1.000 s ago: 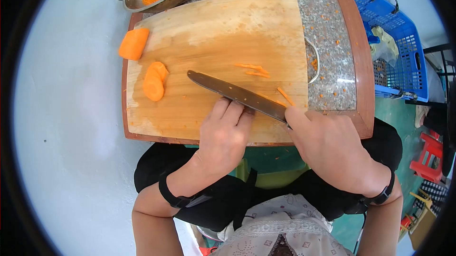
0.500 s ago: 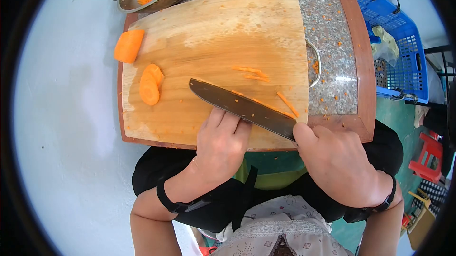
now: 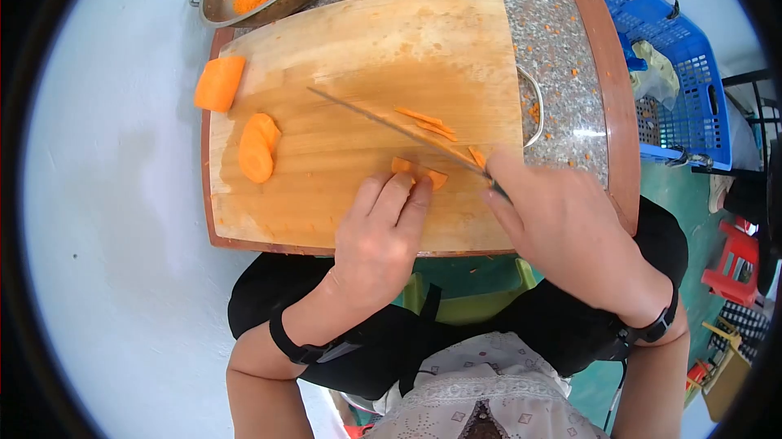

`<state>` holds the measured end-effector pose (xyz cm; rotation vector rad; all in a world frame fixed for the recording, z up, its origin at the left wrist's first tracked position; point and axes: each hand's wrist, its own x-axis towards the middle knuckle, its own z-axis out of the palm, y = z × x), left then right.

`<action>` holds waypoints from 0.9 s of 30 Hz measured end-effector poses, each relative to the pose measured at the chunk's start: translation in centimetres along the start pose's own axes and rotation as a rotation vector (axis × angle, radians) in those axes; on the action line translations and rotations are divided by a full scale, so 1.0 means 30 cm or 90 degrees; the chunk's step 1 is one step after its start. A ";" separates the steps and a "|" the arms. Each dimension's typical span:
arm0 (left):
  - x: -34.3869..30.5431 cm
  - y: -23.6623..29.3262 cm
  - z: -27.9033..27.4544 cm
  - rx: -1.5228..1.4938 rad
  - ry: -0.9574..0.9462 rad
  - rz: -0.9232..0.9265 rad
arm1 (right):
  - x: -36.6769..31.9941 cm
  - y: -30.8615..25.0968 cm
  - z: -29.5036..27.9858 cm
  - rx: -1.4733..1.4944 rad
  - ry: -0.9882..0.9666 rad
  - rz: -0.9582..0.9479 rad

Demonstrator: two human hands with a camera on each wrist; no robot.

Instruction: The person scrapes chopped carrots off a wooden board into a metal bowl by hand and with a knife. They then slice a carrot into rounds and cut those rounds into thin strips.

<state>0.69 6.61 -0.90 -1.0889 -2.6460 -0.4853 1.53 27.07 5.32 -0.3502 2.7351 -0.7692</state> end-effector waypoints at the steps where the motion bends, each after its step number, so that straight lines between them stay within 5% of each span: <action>1: -0.002 -0.002 0.004 -0.002 0.002 -0.003 | -0.014 -0.009 -0.002 -0.017 -0.012 -0.008; 6: -0.007 -0.003 -0.001 -0.002 -0.018 0.000 | -0.076 -0.013 0.027 -0.119 0.011 -0.117; 15: -0.001 0.011 -0.003 -0.009 0.000 0.000 | -0.093 -0.023 0.027 -0.188 -0.006 -0.101; 24: 0.017 0.006 -0.016 0.007 -0.044 0.000 | 0.028 -0.028 0.025 0.011 -0.079 -0.062; 27: 0.006 0.000 -0.009 -0.001 -0.022 0.006 | 0.033 -0.001 0.013 0.003 -0.003 -0.017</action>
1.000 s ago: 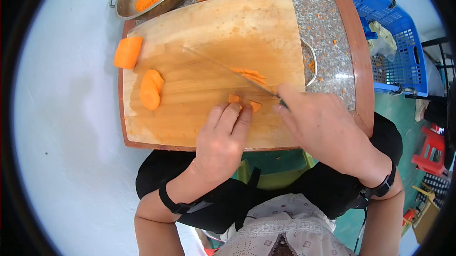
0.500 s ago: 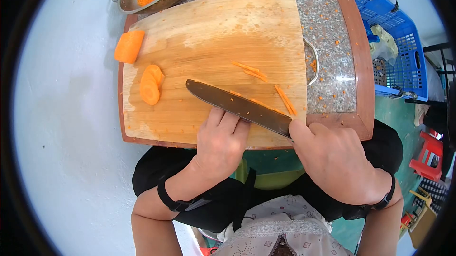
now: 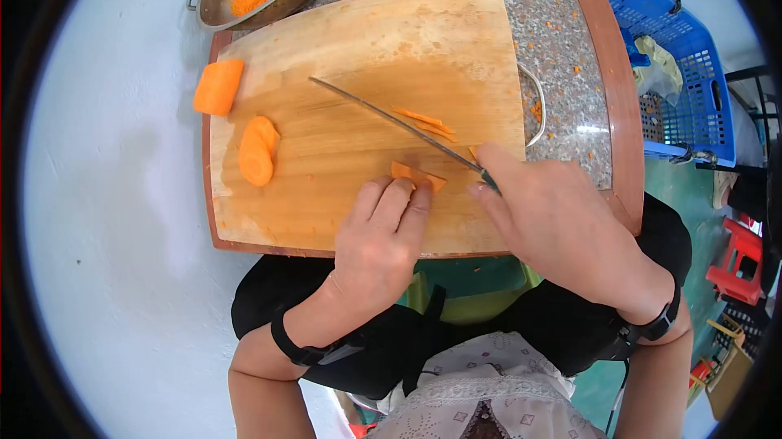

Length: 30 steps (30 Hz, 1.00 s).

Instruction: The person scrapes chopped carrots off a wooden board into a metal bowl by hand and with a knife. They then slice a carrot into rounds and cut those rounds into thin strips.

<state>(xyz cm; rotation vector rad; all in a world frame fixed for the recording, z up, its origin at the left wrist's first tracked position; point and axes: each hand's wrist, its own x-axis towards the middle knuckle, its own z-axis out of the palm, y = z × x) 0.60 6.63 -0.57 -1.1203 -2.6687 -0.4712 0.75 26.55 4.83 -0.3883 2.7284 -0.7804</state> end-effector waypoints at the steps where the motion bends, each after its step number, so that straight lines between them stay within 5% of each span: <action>1: -0.003 0.002 0.004 -0.002 0.008 -0.002 | -0.011 -0.003 -0.009 -0.003 -0.009 0.002; 18: -0.014 0.009 0.004 -0.004 0.010 0.006 | -0.133 -0.045 0.021 -0.204 -0.015 -0.063; 30: -0.012 -0.004 -0.003 -0.021 0.009 0.001 | 0.016 -0.042 0.035 -0.044 -0.055 -0.059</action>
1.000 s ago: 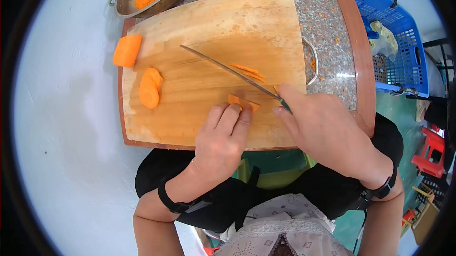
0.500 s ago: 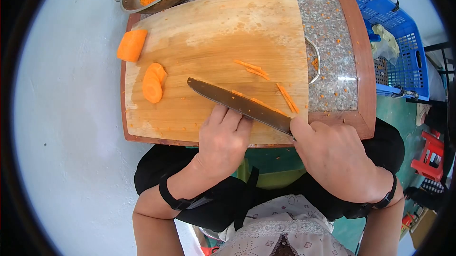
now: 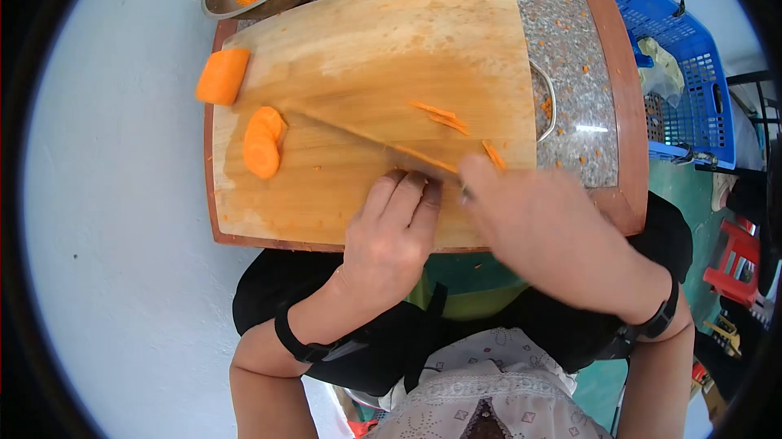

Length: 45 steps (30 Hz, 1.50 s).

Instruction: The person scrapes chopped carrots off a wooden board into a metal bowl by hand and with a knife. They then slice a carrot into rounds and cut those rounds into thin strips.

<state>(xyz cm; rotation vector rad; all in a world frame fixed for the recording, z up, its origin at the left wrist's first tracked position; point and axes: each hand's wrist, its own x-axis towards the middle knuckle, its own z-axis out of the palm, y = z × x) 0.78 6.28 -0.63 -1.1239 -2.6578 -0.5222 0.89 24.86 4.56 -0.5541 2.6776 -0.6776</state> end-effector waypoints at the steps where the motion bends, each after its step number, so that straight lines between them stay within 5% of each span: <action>1: -0.001 -0.002 -0.001 -0.005 -0.001 0.002 | -0.003 0.005 -0.004 0.004 0.016 0.014; 21: -0.025 -0.005 -0.005 0.001 -0.040 0.008 | -0.153 0.018 -0.007 -0.074 0.035 -0.025; 26: -0.096 -0.061 0.009 0.007 -0.071 -0.047 | -0.072 0.000 0.035 0.128 0.086 -0.035; 30: -0.046 -0.105 0.020 0.056 -0.118 -0.076 | 0.050 -0.041 0.103 0.029 0.091 -0.048; 32: -0.003 -0.076 -0.002 0.117 -0.157 -0.069 | 0.159 -0.003 0.228 0.083 0.221 -0.052; 45: 0.054 0.018 -0.077 0.103 -0.087 -0.050 | 0.088 0.067 0.080 0.258 0.196 0.056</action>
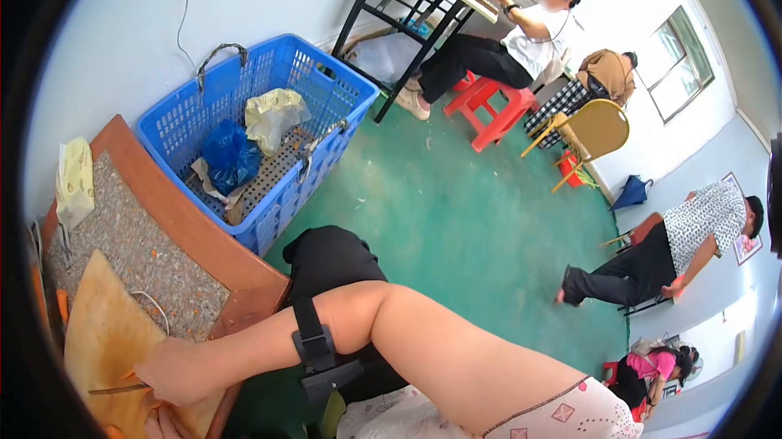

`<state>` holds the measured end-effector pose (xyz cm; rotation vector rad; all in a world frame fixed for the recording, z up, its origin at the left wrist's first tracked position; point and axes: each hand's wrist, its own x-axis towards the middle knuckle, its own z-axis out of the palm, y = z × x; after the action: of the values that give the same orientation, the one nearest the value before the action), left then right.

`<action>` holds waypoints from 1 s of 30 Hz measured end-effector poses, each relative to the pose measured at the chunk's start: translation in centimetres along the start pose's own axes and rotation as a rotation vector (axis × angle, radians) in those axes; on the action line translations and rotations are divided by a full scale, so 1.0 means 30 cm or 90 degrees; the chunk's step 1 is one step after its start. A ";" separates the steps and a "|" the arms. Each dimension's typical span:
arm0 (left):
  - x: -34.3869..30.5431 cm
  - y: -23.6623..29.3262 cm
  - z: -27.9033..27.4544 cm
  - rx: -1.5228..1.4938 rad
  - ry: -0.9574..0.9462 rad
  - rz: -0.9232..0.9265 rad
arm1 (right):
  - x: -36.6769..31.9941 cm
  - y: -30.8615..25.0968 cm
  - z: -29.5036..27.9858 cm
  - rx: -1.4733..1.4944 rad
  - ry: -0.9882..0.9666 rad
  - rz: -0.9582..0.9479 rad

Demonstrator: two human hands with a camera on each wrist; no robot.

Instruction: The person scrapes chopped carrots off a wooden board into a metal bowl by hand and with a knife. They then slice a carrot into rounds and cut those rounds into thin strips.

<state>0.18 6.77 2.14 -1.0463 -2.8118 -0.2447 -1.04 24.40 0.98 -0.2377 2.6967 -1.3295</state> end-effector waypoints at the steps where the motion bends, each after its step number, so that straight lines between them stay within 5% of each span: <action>1: -0.001 -0.002 0.007 0.006 0.001 -0.006 | -0.002 0.000 0.007 0.002 0.010 -0.014; 5: -0.041 -0.212 0.190 -0.002 -0.007 0.038 | -0.011 0.012 0.011 -0.048 0.014 -0.077; 9: -0.067 -0.146 0.209 -0.042 0.172 0.062 | -0.055 0.002 -0.022 -0.066 -0.034 -0.079; 11: -0.055 -0.070 0.147 -0.045 0.155 0.069 | -0.116 0.006 -0.063 -0.091 -0.010 -0.181; 13: -0.029 -0.009 0.075 -0.060 0.122 0.071 | -0.104 -0.021 -0.084 -0.133 -0.109 -0.049; 17: -0.036 -0.013 0.074 -0.099 0.108 0.059 | -0.105 -0.010 -0.091 -0.129 -0.072 -0.033; 30: -0.060 -0.017 0.094 -0.100 0.113 0.056 | -0.229 -0.064 -0.130 -0.279 -0.079 -0.147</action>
<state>1.01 5.80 -0.98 -1.1154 -2.6159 -0.5296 5.15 27.61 5.16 -0.6662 2.8837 -0.7163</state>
